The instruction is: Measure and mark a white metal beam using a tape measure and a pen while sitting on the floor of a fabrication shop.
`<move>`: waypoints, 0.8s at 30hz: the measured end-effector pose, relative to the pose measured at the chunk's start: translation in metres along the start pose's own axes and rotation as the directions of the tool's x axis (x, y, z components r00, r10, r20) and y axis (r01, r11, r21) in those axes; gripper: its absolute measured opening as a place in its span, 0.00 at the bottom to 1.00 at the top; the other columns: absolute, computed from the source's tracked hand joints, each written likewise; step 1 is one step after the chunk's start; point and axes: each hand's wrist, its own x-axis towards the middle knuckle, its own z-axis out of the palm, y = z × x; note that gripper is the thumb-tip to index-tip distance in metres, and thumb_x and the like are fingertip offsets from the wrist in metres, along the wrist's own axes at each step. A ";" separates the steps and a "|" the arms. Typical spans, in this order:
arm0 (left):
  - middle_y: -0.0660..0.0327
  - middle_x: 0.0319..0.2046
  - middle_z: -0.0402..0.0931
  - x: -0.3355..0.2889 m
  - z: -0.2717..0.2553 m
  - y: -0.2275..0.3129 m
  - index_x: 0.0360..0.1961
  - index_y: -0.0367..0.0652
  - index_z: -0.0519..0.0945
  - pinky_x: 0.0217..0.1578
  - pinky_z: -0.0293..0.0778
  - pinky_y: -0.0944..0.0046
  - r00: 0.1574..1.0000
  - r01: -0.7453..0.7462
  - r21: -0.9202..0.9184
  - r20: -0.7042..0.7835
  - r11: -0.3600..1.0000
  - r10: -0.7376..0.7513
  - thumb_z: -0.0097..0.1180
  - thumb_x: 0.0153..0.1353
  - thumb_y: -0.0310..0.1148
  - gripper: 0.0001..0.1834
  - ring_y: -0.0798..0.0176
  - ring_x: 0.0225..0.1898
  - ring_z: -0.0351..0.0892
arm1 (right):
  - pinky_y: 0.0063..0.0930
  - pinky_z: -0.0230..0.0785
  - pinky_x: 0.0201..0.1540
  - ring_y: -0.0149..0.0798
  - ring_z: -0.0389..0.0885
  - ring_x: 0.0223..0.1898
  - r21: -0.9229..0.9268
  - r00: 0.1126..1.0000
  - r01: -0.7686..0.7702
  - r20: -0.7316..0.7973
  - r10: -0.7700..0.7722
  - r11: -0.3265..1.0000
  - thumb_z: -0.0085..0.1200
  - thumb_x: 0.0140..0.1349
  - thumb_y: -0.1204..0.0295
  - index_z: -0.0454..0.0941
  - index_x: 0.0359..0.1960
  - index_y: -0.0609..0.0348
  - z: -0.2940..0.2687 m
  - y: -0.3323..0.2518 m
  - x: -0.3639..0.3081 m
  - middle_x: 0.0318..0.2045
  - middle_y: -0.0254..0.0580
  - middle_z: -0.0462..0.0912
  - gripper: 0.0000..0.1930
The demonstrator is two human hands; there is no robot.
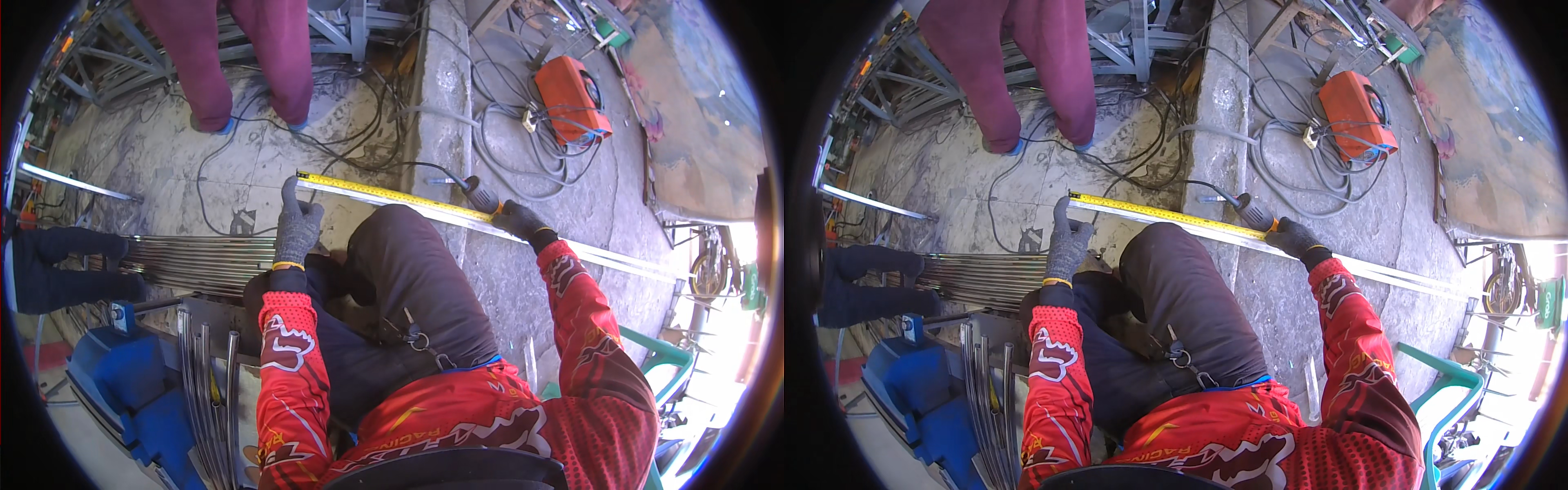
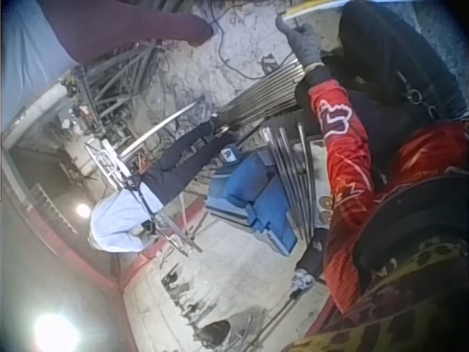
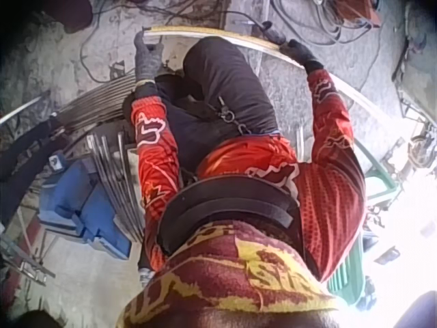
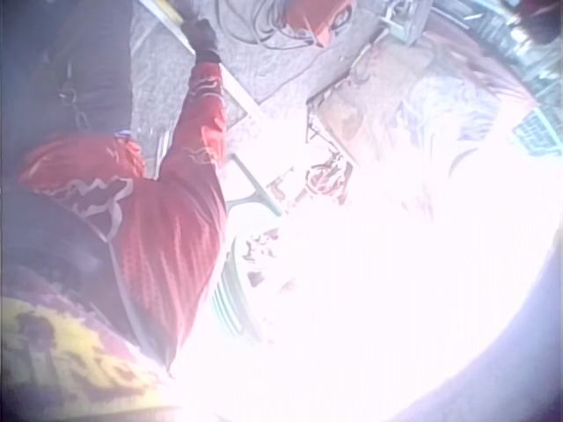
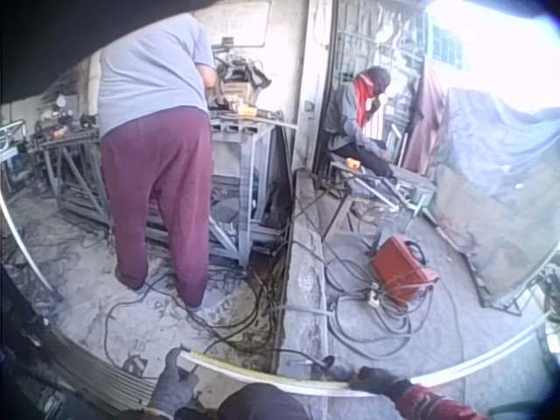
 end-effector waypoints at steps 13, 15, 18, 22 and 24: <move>0.54 0.32 0.79 -0.003 -0.004 0.007 0.73 0.56 0.53 0.42 0.77 0.48 1.000 0.009 0.050 -0.006 0.999 -0.009 0.59 0.60 0.34 0.42 0.51 0.35 0.82 | 0.41 0.76 0.41 0.46 0.84 0.40 0.119 0.993 -0.015 0.116 0.001 0.993 0.59 0.53 0.50 0.79 0.50 0.60 -0.011 -0.008 -0.009 0.38 0.51 0.85 0.29; 0.54 0.32 0.79 -0.002 -0.002 0.008 0.73 0.56 0.54 0.42 0.77 0.48 1.000 -0.004 0.047 -0.003 0.999 0.004 0.59 0.60 0.34 0.42 0.50 0.35 0.82 | 0.40 0.76 0.36 0.43 0.84 0.38 0.134 0.994 0.004 0.104 -0.018 0.991 0.59 0.54 0.51 0.79 0.50 0.61 -0.009 0.004 -0.007 0.36 0.49 0.84 0.29; 0.53 0.32 0.79 0.000 0.001 0.009 0.73 0.56 0.54 0.42 0.77 0.48 1.000 -0.006 0.040 0.001 0.999 0.006 0.59 0.60 0.34 0.41 0.50 0.35 0.82 | 0.37 0.76 0.31 0.42 0.84 0.34 0.193 0.995 0.053 0.074 -0.068 0.980 0.57 0.55 0.53 0.79 0.49 0.62 -0.002 0.013 -0.006 0.35 0.49 0.84 0.27; 0.53 0.31 0.79 -0.001 -0.002 0.003 0.73 0.55 0.54 0.42 0.77 0.47 1.000 -0.005 0.023 -0.005 1.000 0.006 0.58 0.60 0.33 0.41 0.50 0.35 0.82 | 0.35 0.74 0.27 0.39 0.83 0.27 0.211 0.995 0.044 0.076 -0.061 0.977 0.57 0.56 0.56 0.82 0.45 0.62 0.001 -0.001 -0.010 0.30 0.44 0.83 0.23; 0.53 0.31 0.79 -0.002 -0.002 0.003 0.73 0.55 0.54 0.42 0.77 0.47 1.000 0.005 0.011 0.002 1.000 -0.005 0.58 0.60 0.33 0.41 0.49 0.35 0.82 | 0.35 0.74 0.27 0.38 0.82 0.26 0.204 0.997 0.038 0.061 -0.051 0.978 0.57 0.56 0.57 0.83 0.44 0.62 0.002 -0.002 -0.012 0.28 0.43 0.83 0.22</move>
